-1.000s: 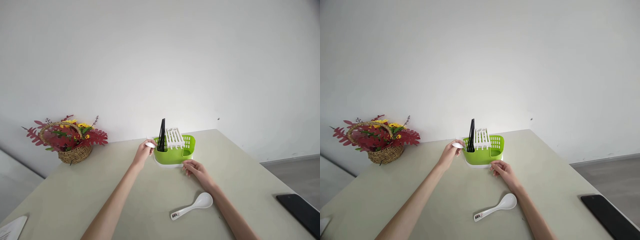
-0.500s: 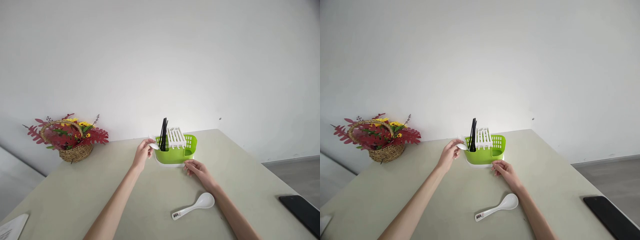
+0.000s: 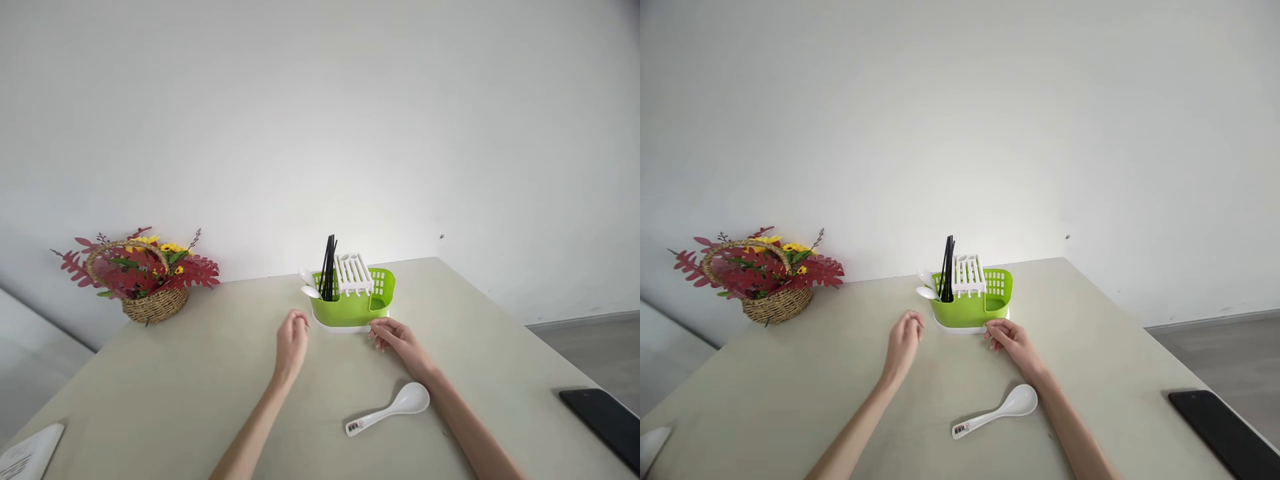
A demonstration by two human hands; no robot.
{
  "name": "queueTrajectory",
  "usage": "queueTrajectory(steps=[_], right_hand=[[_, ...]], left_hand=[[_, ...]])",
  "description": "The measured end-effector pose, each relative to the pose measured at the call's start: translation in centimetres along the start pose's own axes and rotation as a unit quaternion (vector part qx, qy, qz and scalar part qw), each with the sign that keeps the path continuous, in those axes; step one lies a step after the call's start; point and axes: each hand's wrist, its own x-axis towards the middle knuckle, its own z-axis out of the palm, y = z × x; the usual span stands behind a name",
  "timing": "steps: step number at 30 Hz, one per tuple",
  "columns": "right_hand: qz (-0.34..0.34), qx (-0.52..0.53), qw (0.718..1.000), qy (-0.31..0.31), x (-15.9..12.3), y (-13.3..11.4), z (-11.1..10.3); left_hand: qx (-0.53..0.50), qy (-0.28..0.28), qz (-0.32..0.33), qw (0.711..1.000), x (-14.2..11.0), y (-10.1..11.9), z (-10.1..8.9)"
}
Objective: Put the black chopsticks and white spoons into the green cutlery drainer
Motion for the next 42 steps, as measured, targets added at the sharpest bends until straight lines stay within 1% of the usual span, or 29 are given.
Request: queueTrajectory(steps=[1,2,3,4,5,6,8,11,14,16,18,19,21,24,25,27,31,33,36,38,42], right_hand=[[0.0,0.0,1.0,0.0,0.0,0.0,0.0],[0.0,0.001,1.0,0.0,0.0,0.1,0.0],[0.0,0.001,1.0,0.0,0.0,0.1,-0.1],[-0.001,0.002,1.0,0.001,0.0,0.2,-0.1],[-0.002,0.002,1.0,0.003,0.0,0.3,-0.1],[-0.003,0.002,1.0,0.004,0.0,0.3,-0.1],[-0.004,0.001,1.0,0.005,0.0,0.4,-0.1],[-0.006,-0.002,1.0,0.006,-0.1,0.3,-0.1],[0.001,0.0,1.0,0.009,-0.1,0.1,0.0],[0.006,0.001,1.0,0.009,-0.1,0.0,0.0],[0.009,-0.003,1.0,0.009,-0.1,0.0,0.0],[0.01,-0.006,1.0,0.01,-0.1,0.0,0.0],[0.016,-0.014,1.0,0.007,-0.1,0.1,0.0],[0.024,-0.027,0.999,0.003,-0.2,0.2,0.1],[0.024,-0.034,0.999,0.001,-0.2,0.2,0.1],[0.018,-0.05,0.999,0.0,-0.3,0.3,0.1],[0.011,-0.076,0.997,-0.002,-0.4,0.5,0.1],[0.008,-0.092,0.996,-0.007,-0.5,0.6,0.2],[-0.004,-0.117,0.993,-0.018,-0.9,0.5,0.7],[-0.01,-0.116,0.993,-0.034,-1.2,0.1,1.2],[-0.01,-0.063,0.993,-0.102,-1.9,-0.6,2.2]], left_hand=[[0.034,-0.05,0.017,0.998,-1.2,-0.5,0.3],[0.087,-0.114,0.047,0.989,-2.3,-1.0,0.7],[0.14,-0.173,0.08,0.972,-3.5,-1.5,1.1],[0.186,-0.22,0.113,0.951,-4.6,-1.9,1.6],[0.225,-0.254,0.147,0.929,-5.6,-2.1,2.0],[0.252,-0.275,0.174,0.911,-6.5,-2.4,2.5],[0.282,-0.302,0.21,0.886,-8.0,-2.7,3.3],[0.286,-0.342,0.227,0.866,-9.3,-3.4,4.1],[0.282,-0.379,0.24,0.848,-9.7,-4.1,4.2],[0.274,-0.381,0.245,0.848,-9.5,-4.3,3.8],[0.25,-0.379,0.237,0.859,-9.0,-4.1,3.2],[0.23,-0.381,0.221,0.868,-8.6,-3.8,2.8],[0.175,-0.391,0.149,0.891,-7.8,-3.2,2.1],[0.072,-0.387,0.007,0.919,-7.0,-2.6,1.4],[0.039,-0.378,-0.025,0.925,-6.9,-2.5,1.3],[-0.02,-0.35,-0.059,0.935,-6.7,-2.6,1.3],[-0.105,-0.307,-0.1,0.941,-6.7,-3.0,1.6],[-0.125,-0.293,-0.117,0.941,-6.7,-3.2,1.7],[-0.137,-0.277,-0.124,0.943,-6.7,-3.6,1.8],[-0.134,-0.277,-0.121,0.944,-6.9,-3.8,1.8],[-0.096,-0.3,-0.111,0.942,-7.2,-3.7,1.7]])
